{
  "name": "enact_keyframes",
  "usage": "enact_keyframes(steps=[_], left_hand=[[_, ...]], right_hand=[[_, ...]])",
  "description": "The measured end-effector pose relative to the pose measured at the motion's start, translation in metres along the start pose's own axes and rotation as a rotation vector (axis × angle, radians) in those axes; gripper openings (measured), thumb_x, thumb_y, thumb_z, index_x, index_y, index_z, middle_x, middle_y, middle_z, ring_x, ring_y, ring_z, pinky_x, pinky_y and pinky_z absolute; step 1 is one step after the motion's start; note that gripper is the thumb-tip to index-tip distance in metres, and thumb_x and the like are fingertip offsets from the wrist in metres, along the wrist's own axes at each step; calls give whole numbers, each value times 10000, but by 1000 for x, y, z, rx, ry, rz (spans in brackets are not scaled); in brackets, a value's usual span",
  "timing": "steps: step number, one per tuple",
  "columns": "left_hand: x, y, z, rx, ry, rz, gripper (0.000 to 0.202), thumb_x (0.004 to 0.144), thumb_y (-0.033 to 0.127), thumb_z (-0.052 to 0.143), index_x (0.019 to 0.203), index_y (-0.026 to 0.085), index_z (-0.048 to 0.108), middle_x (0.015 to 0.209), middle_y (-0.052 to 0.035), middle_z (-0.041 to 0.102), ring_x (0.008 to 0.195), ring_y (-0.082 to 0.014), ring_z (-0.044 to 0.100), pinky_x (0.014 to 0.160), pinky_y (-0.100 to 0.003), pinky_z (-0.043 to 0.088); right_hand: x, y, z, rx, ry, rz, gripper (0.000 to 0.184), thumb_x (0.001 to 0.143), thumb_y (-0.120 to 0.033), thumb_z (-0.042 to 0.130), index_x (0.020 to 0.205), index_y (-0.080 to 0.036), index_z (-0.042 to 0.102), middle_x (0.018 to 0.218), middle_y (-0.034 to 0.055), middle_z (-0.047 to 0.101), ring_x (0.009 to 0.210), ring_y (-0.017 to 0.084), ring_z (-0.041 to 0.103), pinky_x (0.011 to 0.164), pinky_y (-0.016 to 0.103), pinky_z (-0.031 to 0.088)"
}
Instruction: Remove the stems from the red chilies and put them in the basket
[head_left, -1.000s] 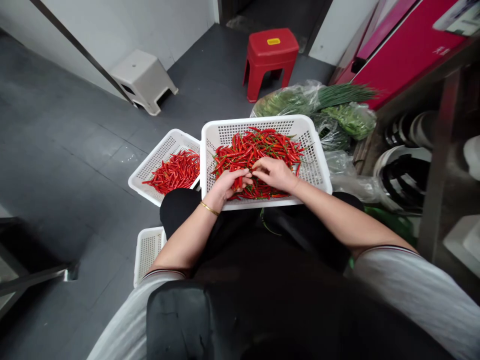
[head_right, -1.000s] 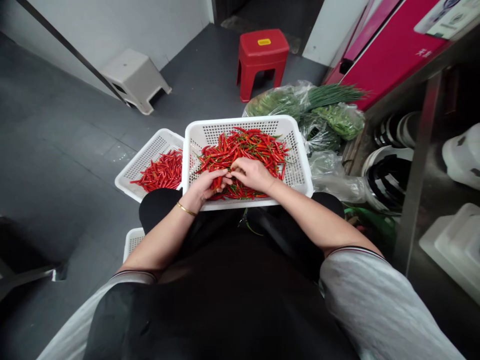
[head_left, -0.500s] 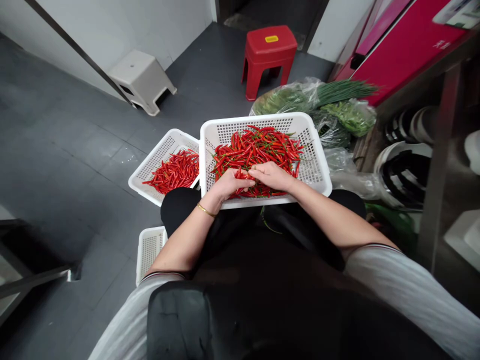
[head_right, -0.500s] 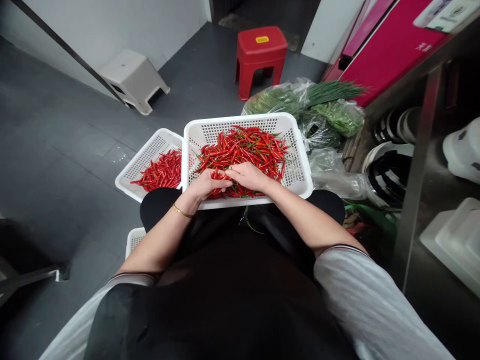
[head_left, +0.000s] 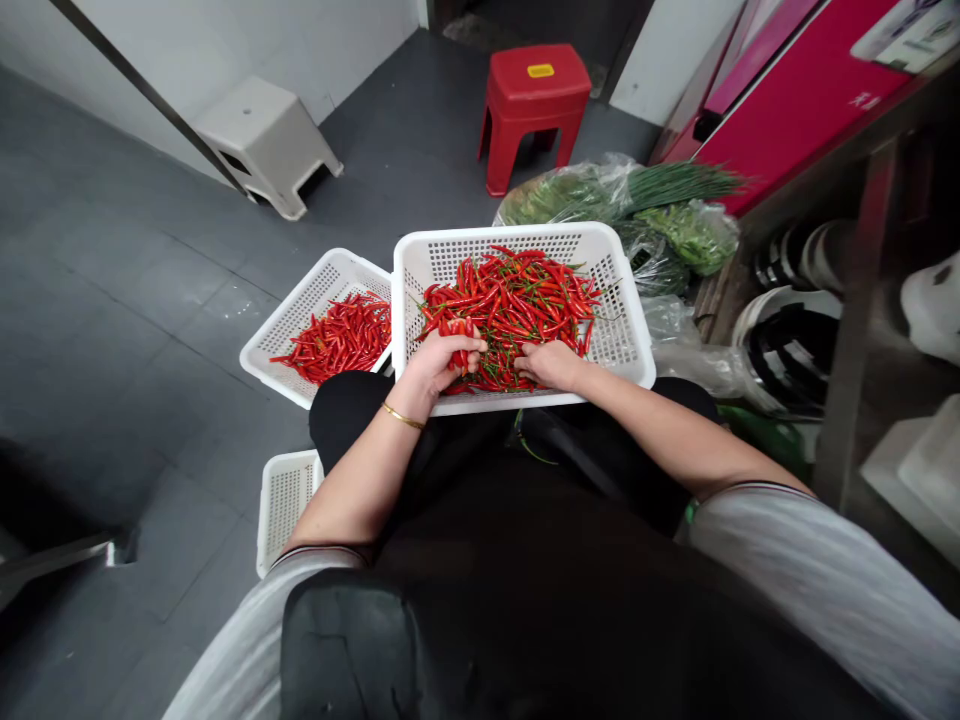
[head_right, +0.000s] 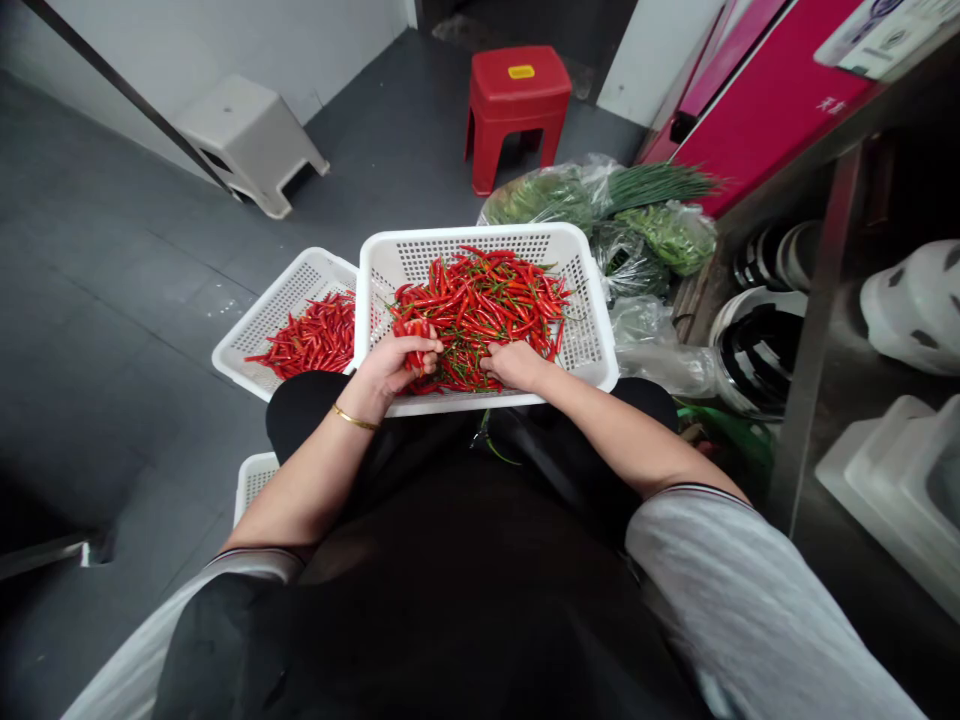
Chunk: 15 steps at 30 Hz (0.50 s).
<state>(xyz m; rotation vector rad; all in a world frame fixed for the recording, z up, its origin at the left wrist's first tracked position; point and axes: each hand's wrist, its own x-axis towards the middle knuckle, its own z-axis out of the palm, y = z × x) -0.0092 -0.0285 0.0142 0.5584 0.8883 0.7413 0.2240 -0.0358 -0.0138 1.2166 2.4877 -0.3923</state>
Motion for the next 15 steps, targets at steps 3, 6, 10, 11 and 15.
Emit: enact_keyframes(steps=[3,6,10,11,15], left_hand=[[6,-12,7,86,28,-80,213,599,189,773,676,105,592,589,-44,642,430,-82,522,395,-203,402],[12,-25,16,54,69,-79,270,568,213,816,684,112,593,597,-43,645,478,-101,558,422,-210,429],[11,-30,18,63,107,86,313,528,210,836,646,122,560,566,6,602,468,-80,532,455,-214,432],[10,-28,18,111,82,108,316,529,211,834,643,123,553,573,6,603,474,-79,534,448,-207,417],[3,-14,22,312,-74,146,308,567,202,815,721,132,557,661,-9,642,551,-91,573,458,-191,401]], right_hand=[[0,-9,-9,216,271,11,333,970,-361,411,1092,-212,683,1050,85,663,908,189,619,747,279,437],[-9,-27,-22,392,453,-90,336,977,-361,397,1078,-220,685,1053,78,675,970,169,607,827,266,442],[-21,-38,-23,630,476,-113,306,941,-416,458,1004,-221,684,915,63,686,845,168,619,752,276,468],[-21,-36,-22,740,482,-48,327,938,-448,454,963,-206,671,804,43,674,749,159,615,701,272,471],[-13,-19,-31,1066,420,142,444,924,-557,423,723,-182,553,469,-56,489,441,101,462,507,226,400]])
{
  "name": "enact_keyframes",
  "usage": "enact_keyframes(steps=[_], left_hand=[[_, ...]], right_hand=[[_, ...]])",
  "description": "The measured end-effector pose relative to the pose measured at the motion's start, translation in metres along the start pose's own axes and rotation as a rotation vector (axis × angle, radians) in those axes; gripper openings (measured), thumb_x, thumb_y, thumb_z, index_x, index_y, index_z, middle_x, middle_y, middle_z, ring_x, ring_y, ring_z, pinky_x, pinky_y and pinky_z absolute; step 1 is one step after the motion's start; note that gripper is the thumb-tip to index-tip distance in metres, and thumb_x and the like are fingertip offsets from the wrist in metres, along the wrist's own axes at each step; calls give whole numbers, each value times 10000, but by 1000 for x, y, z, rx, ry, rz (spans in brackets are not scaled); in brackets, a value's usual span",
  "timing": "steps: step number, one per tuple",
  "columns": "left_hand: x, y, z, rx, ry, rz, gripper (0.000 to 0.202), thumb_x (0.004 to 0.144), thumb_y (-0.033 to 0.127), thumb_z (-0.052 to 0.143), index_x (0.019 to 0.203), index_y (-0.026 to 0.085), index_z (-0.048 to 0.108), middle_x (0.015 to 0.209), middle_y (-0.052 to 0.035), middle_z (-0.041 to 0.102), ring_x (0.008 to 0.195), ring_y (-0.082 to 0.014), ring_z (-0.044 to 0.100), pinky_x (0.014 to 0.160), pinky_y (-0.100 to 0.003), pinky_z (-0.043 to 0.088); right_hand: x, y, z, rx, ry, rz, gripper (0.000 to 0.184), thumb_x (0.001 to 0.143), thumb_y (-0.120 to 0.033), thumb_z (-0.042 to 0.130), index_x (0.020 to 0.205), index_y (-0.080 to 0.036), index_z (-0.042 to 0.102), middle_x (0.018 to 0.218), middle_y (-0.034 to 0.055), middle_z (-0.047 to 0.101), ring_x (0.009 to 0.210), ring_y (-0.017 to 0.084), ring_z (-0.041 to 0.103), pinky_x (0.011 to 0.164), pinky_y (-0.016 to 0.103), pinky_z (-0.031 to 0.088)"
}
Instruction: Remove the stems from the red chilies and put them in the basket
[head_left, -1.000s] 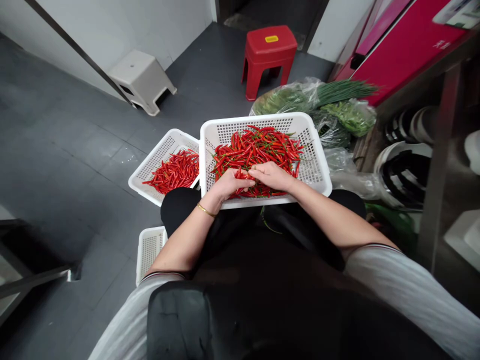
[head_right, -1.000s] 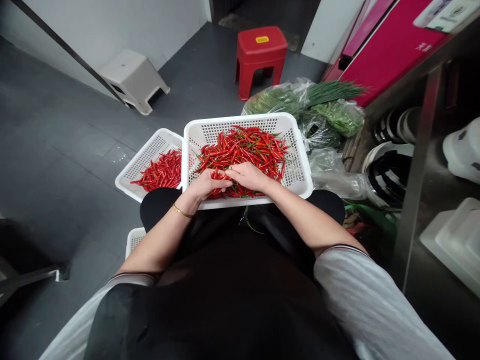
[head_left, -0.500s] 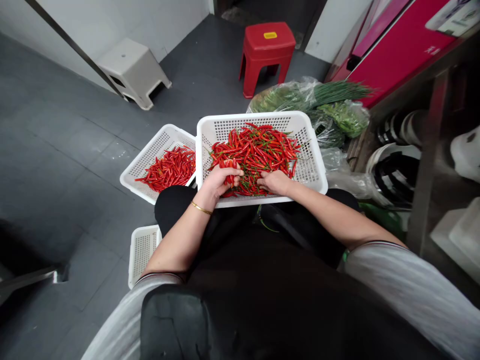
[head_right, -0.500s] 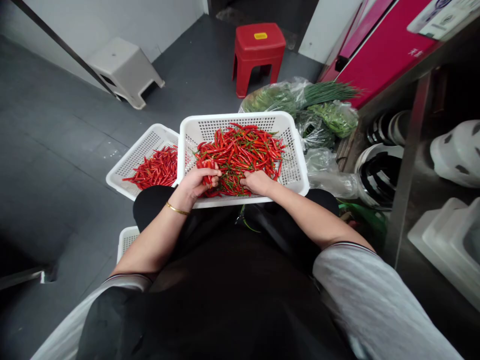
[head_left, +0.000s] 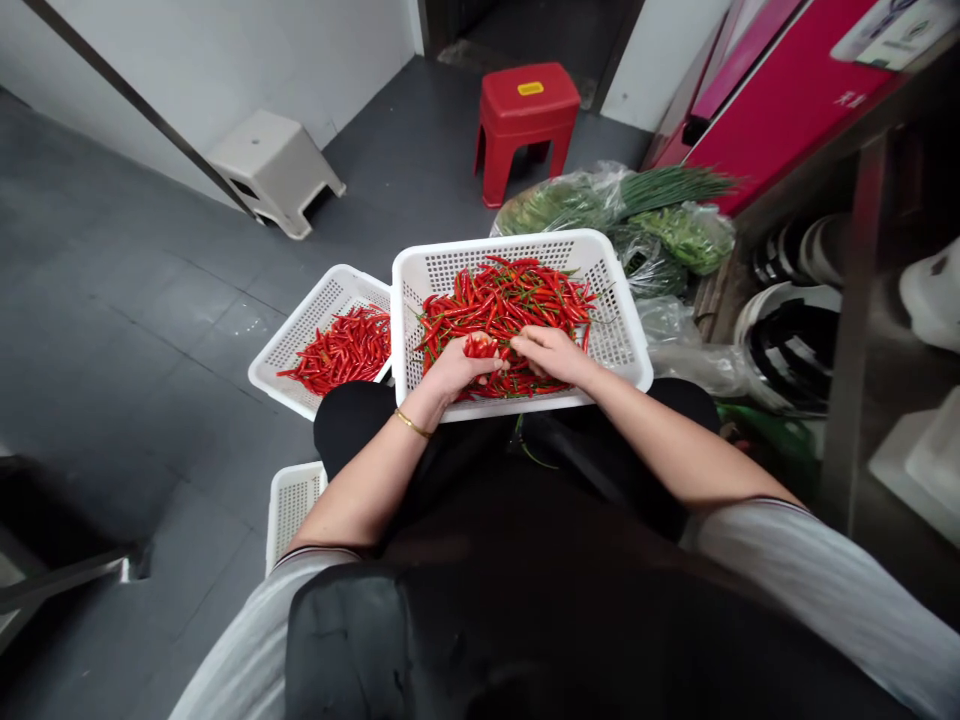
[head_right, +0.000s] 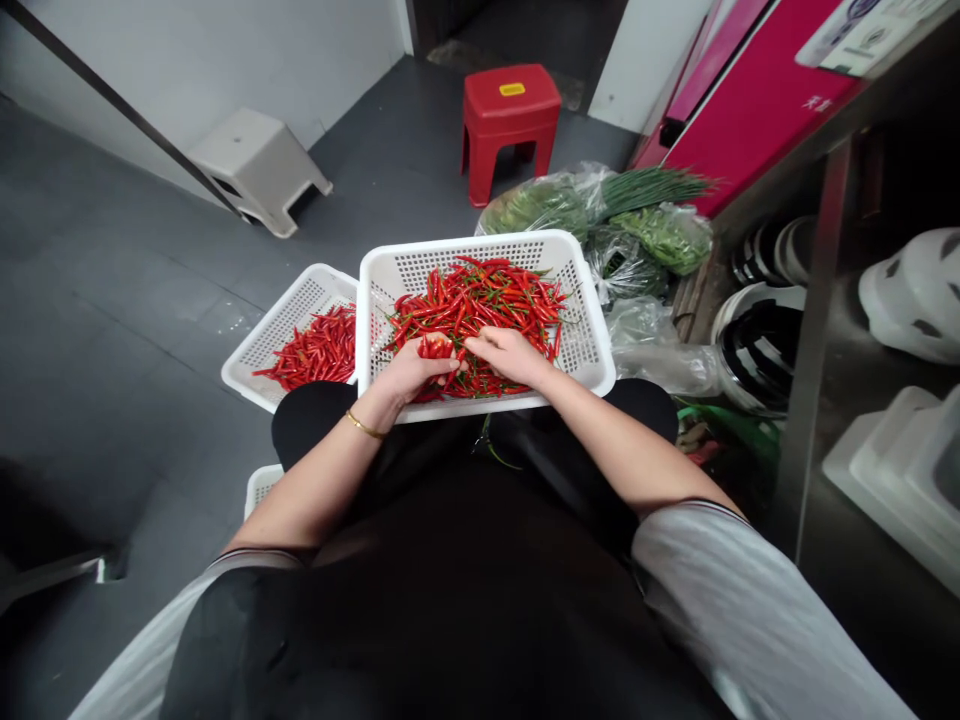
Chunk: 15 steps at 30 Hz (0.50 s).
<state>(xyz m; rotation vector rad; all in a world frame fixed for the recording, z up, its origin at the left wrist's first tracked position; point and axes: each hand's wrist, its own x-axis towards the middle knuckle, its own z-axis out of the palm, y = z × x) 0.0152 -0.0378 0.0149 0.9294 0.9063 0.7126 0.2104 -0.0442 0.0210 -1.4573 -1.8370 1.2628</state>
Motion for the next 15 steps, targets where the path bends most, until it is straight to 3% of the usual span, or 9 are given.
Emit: enact_keyframes(steps=[5,9,11,15], left_hand=[[6,31,15,39,-6,147,309,630,209,787,786,151,527,673,4,624,573,-89,560,496,-201,412],[7,50,22,121,-37,229,301,630,189,795,761,159,526,666,30,590,597,-80,552,569,-210,437],[6,48,24,117,-45,209,296,629,186,800,768,160,540,673,25,596,615,-88,566,591,-219,447],[7,25,28,-102,1,89,300,622,196,803,772,147,547,664,7,604,583,-97,573,587,-244,461]], right_hand=[[21,-20,-24,222,-49,-135,493,868,-621,505,677,-168,547,496,-37,512,438,78,451,467,206,389],[19,-33,-35,305,-81,-78,607,861,-730,397,641,-177,514,435,-47,419,372,78,360,400,224,327],[15,-37,-32,120,-38,-94,622,883,-716,361,620,-174,515,458,-17,454,416,95,413,443,234,341],[10,-38,-18,-563,156,-158,550,970,-525,328,757,-116,628,724,126,645,705,198,594,603,276,375]])
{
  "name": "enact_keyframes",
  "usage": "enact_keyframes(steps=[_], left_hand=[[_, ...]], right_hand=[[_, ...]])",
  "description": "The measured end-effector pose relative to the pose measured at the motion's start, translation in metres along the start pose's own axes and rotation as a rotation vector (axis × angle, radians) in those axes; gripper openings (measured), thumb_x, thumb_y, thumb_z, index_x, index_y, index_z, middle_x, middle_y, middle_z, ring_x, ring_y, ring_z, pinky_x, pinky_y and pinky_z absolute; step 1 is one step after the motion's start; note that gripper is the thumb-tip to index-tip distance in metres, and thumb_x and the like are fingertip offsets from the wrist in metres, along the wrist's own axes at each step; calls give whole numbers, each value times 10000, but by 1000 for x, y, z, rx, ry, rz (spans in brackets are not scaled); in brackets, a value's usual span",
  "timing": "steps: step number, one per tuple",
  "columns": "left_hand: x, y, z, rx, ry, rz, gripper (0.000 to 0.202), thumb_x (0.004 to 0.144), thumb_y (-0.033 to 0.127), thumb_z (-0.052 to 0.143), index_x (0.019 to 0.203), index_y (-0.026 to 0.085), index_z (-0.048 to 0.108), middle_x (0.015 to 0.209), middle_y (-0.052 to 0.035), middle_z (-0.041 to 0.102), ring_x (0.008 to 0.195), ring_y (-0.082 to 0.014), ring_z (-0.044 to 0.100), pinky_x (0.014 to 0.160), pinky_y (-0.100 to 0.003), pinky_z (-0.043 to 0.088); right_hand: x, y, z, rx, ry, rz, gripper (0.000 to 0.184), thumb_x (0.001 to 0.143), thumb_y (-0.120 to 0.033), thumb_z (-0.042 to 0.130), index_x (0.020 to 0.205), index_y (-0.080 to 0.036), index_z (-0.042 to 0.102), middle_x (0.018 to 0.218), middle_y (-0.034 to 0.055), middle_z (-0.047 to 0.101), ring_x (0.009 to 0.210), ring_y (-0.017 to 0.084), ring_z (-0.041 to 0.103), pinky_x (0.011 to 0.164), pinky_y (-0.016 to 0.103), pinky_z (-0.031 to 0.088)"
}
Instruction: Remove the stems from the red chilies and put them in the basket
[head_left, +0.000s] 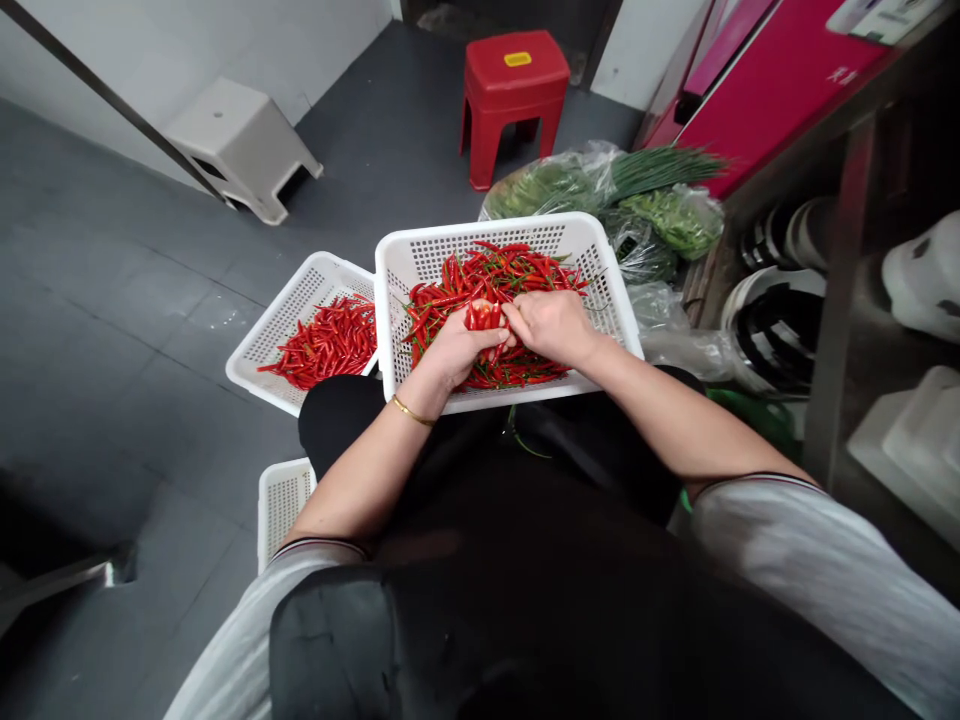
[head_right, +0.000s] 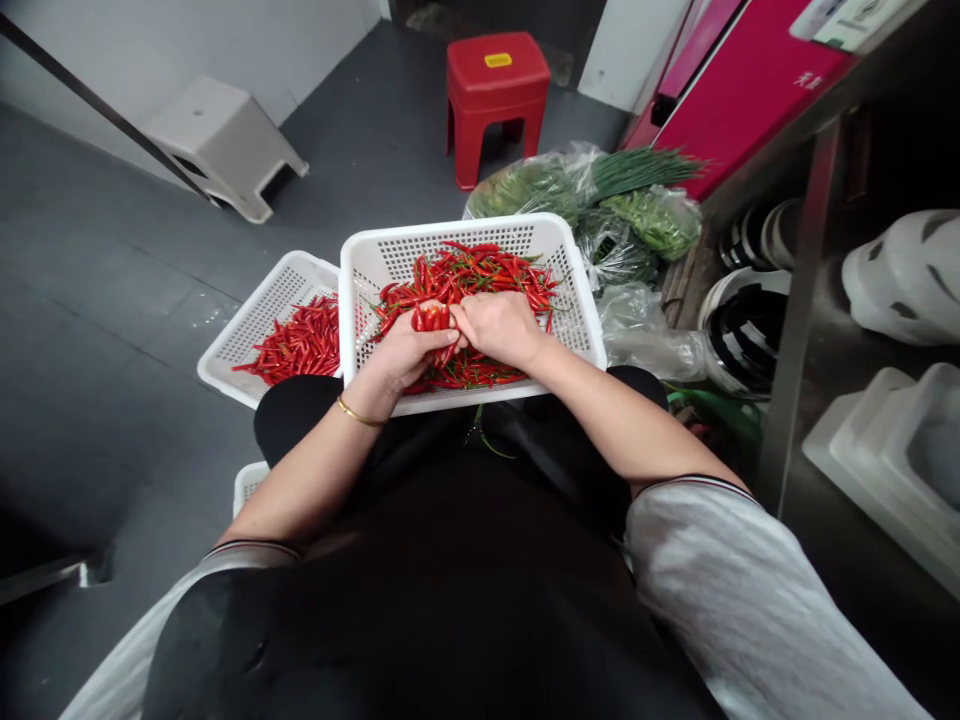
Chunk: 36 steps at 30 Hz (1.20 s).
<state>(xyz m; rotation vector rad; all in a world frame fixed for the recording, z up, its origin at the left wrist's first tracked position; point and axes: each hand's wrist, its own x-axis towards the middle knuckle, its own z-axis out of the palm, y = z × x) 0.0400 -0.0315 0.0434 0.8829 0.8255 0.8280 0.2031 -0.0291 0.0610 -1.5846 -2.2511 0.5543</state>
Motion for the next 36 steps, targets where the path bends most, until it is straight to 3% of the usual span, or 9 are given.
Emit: enact_keyframes(steps=[5,10,14,18,21,24,29,31,36], left_hand=[[-3,-26,-18,-87,71,-243,274,545,140,791,719,119,579,568,10,574,471,-81,509,487,-234,401],[-2,-27,-40,14,105,-183,261,519,108,750,728,123,595,596,21,568,474,-81,482,484,-238,386],[7,-31,-36,390,124,89,213,597,131,716,762,151,582,738,0,611,664,-115,550,655,-255,446],[14,-32,-29,742,58,295,112,697,158,660,754,163,563,740,1,588,724,-133,527,732,-272,438],[14,-26,-31,652,-51,327,145,739,232,667,783,162,548,755,5,586,718,-126,529,714,-261,443],[9,-19,-38,542,-75,303,205,710,256,716,793,156,558,785,0,599,745,-123,553,730,-256,460],[6,-19,-50,191,43,94,374,642,192,739,978,154,579,742,16,598,657,-114,596,677,-273,499],[6,-22,-51,152,84,40,365,592,149,752,913,146,577,676,35,571,559,-91,556,583,-248,479],[3,-26,-46,135,158,1,358,543,128,766,709,174,452,532,79,480,412,-50,437,422,-202,366]], right_hand=[[-10,26,21,-497,-221,-20,446,991,-412,327,1125,-111,627,1023,183,656,823,231,617,642,285,355],[-13,64,42,-647,-530,-141,354,985,-267,352,1236,-213,596,1095,155,614,778,196,610,617,276,337],[-4,58,37,-578,-492,-152,367,985,-342,368,1059,-171,685,1030,133,633,766,187,602,594,268,330],[4,37,12,-280,-313,-227,396,966,-397,416,878,-146,709,922,96,651,736,163,583,610,260,354],[5,30,-3,140,-309,-330,417,952,-429,440,819,-137,706,775,50,643,650,123,562,624,243,387],[0,41,-5,333,-459,-273,457,957,-477,411,923,-141,720,677,12,633,549,99,534,593,230,397],[-15,73,25,-253,-627,-9,286,874,-419,577,969,-206,743,880,57,724,745,171,639,617,244,401],[-18,75,42,-440,-658,4,262,863,-382,592,998,-214,740,991,85,723,860,207,653,633,250,406],[-5,72,48,-303,-610,49,230,876,-318,565,924,-195,753,935,63,733,828,172,652,686,237,426]])
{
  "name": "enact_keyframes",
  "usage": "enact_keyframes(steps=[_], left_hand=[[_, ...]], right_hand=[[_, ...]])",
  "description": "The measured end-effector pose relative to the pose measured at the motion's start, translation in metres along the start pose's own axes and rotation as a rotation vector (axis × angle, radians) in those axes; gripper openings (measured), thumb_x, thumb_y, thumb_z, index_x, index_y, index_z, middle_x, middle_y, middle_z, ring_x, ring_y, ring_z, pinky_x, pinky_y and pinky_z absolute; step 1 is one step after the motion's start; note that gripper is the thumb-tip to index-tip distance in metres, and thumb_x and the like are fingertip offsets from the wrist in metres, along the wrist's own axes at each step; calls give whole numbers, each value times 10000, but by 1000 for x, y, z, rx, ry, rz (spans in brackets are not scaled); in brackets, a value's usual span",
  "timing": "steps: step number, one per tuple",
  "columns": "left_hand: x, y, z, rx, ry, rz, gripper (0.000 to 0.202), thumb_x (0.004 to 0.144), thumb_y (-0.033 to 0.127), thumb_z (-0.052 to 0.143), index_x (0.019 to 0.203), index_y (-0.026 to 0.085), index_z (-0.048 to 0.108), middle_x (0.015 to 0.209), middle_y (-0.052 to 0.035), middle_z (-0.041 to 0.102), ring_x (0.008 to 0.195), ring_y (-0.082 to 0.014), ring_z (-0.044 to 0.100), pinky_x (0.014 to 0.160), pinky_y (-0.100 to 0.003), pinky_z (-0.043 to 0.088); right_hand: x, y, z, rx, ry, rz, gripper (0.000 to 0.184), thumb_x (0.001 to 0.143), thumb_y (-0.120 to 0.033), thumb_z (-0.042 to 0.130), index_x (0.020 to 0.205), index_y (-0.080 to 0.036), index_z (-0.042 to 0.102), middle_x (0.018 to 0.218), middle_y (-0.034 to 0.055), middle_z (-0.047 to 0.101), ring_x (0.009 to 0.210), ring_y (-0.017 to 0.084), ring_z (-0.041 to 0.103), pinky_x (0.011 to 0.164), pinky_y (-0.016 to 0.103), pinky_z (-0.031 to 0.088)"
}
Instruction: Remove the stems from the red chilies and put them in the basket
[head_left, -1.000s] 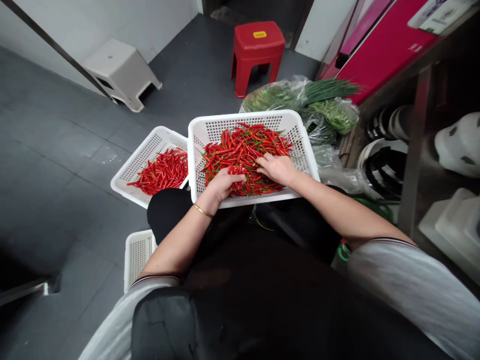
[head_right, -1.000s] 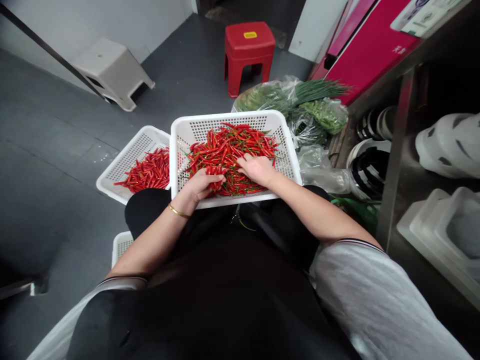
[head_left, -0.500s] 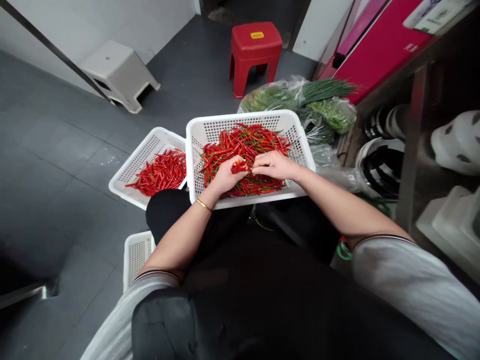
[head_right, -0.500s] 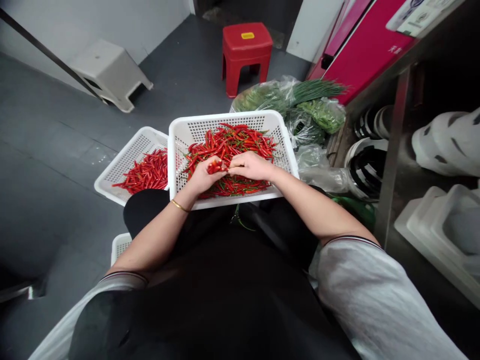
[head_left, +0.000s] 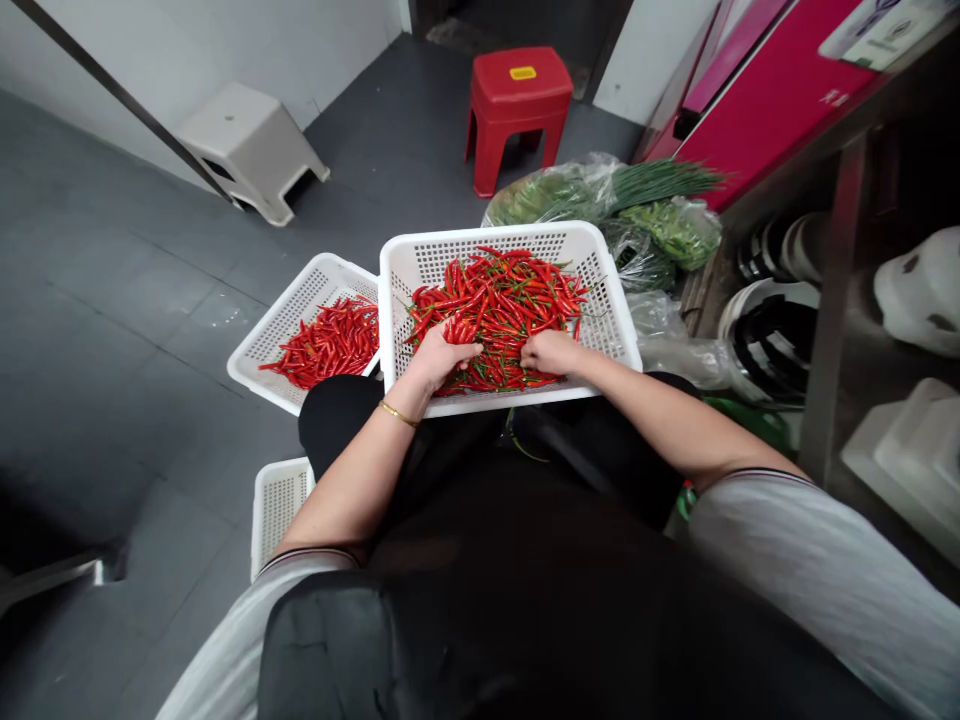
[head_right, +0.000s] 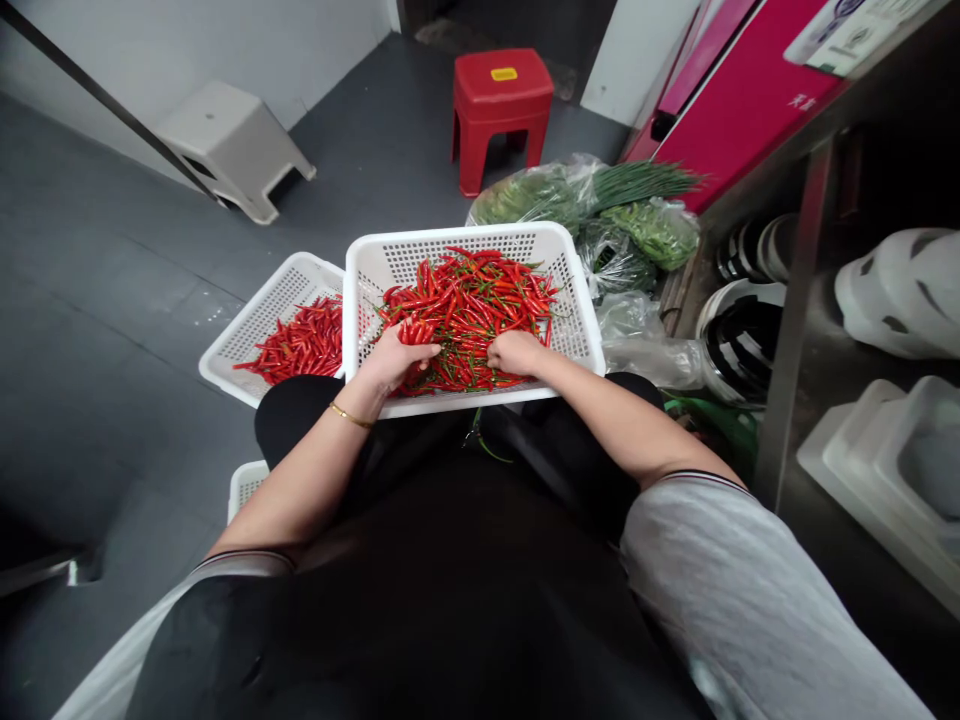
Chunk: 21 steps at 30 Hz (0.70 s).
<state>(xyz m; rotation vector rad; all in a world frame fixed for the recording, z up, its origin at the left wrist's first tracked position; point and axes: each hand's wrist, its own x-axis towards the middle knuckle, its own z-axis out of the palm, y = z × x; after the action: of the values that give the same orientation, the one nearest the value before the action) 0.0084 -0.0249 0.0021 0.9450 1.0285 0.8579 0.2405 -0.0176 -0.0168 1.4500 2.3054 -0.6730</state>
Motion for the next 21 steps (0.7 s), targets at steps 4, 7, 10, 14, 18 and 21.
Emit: enact_keyframes(steps=[4,7,10,14,18,21], left_hand=[[-2,3,2,-105,-16,-67,395,542,142,765,671,187,394,507,84,447,375,-33,382,367,-185,272],[-3,6,3,-120,-3,-126,427,535,129,763,646,192,356,495,95,406,355,-16,341,344,-166,182],[-4,5,4,-97,14,-143,411,537,103,751,643,190,364,482,96,405,340,-14,336,333,-159,161],[-4,-2,7,-9,12,-185,329,563,106,759,655,165,449,482,53,493,362,-51,443,337,-162,271],[-2,-10,18,-79,25,-184,337,563,160,807,791,128,560,687,-36,663,588,-136,645,502,-224,507],[-3,-7,21,-192,7,-108,340,592,242,812,813,113,588,690,-38,670,588,-133,644,571,-263,547]], right_hand=[[-4,10,-19,291,-40,16,303,907,-386,516,998,-210,745,740,5,722,617,118,614,659,231,439],[-5,4,-10,10,-165,100,245,809,-305,637,988,-187,756,848,70,741,772,195,668,689,267,456],[-3,-3,5,-202,-173,127,244,784,-255,647,978,-148,750,1024,150,719,948,270,660,702,295,464],[-4,-3,0,48,-106,53,145,791,-283,639,812,-170,727,770,60,709,754,192,651,638,252,442],[-10,-27,-19,680,179,-24,224,825,-355,596,721,-161,639,554,-32,578,513,97,543,543,209,432],[-13,-53,-28,1026,273,-101,218,835,-371,581,783,-163,619,561,-35,578,489,90,542,501,203,453]])
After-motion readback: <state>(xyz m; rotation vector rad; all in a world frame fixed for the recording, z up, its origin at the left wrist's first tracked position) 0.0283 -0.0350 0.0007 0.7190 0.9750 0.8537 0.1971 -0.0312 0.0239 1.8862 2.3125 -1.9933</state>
